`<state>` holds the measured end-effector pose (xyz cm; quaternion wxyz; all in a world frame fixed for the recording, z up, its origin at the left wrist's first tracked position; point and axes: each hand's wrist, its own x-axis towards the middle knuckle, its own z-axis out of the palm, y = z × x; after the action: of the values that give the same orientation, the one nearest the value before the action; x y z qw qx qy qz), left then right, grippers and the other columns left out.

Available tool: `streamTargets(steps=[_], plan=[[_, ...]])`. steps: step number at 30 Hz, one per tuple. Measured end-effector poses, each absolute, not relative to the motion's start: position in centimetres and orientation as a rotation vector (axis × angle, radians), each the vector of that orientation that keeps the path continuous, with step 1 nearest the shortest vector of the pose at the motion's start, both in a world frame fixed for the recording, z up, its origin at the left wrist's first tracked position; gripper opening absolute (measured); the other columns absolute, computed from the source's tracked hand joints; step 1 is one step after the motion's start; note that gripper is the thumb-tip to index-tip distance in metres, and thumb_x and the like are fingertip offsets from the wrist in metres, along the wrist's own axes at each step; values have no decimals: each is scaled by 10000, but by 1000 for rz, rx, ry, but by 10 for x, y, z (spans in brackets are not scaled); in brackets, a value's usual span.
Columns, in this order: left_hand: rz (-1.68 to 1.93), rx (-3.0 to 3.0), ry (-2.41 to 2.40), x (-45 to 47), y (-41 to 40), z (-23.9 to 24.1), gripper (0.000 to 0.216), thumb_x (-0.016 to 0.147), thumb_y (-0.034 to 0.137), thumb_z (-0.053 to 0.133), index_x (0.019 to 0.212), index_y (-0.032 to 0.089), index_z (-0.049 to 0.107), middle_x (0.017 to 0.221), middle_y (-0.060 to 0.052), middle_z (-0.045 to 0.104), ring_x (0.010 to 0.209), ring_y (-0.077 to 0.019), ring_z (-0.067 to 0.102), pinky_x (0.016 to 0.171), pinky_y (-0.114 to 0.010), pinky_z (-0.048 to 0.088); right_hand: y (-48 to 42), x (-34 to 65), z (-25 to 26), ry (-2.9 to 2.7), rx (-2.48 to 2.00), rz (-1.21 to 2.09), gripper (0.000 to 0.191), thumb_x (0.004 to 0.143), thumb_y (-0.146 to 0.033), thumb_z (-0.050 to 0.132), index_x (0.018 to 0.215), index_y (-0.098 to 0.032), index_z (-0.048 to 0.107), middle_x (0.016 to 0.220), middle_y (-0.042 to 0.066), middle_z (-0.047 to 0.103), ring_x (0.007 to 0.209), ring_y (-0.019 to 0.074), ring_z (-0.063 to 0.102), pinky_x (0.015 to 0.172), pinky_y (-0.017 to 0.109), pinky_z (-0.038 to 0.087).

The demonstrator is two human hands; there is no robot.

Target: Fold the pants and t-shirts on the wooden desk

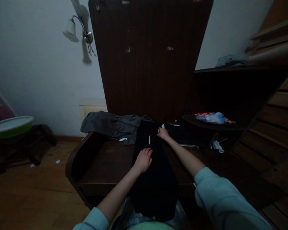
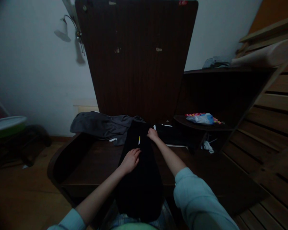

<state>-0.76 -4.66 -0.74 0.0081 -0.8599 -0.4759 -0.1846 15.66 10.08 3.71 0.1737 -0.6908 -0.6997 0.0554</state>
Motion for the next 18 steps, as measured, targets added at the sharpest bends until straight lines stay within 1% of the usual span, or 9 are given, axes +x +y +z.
streamTargets(steps=[5, 9, 13, 16, 18], plan=[[-575, -2677, -1505, -7, -47, -7, 381, 809, 168, 370, 1176, 132, 466, 1241, -89, 486, 1123, -205, 428, 944, -341, 347, 100, 161, 44, -1979, -1954, 145, 158, 651, -75, 546, 757, -172, 613, 825, 71, 644, 788, 180, 595, 617, 221, 393], [-572, -2674, -1503, -7, -47, -7, 384, 807, 168, 374, 1176, 123, 468, 1246, -91, 481, 1123, -206, 427, 948, -336, 344, 99, 154, 44, -1966, -1917, 150, 218, 696, -73, 484, 843, -162, 620, 906, 95, 639, 821, 182, 595, 657, 231, 405], [-573, -2674, -1495, -7, -48, -6, 379, 809, 170, 372, 1171, 122, 475, 1246, -86, 481, 1123, -209, 425, 950, -332, 344, 100, 137, 46, -2073, -1756, 221, 258, 739, -97, 462, 921, -178, 626, 972, 46, 644, 905, 146, 575, 751, 200, 401], [-585, -2680, -1486, -7, -49, -6, 376, 805, 161, 379, 1165, 119, 477, 1243, -88, 482, 1130, -210, 419, 958, -335, 337, 102, 126, 44, -2161, -1665, 297, 238, 773, -169, 482, 951, -203, 637, 1027, 25, 640, 954, 144, 564, 796, 192, 390], [-606, -2682, -1476, -7, -48, -6, 372, 802, 155, 382, 1159, 122, 479, 1241, -89, 483, 1135, -206, 416, 962, -337, 336, 103, 120, 43, -2189, -1652, 338, 231, 794, -252, 488, 942, -183, 651, 1040, 56, 638, 973, 172, 562, 810, 210, 390]])
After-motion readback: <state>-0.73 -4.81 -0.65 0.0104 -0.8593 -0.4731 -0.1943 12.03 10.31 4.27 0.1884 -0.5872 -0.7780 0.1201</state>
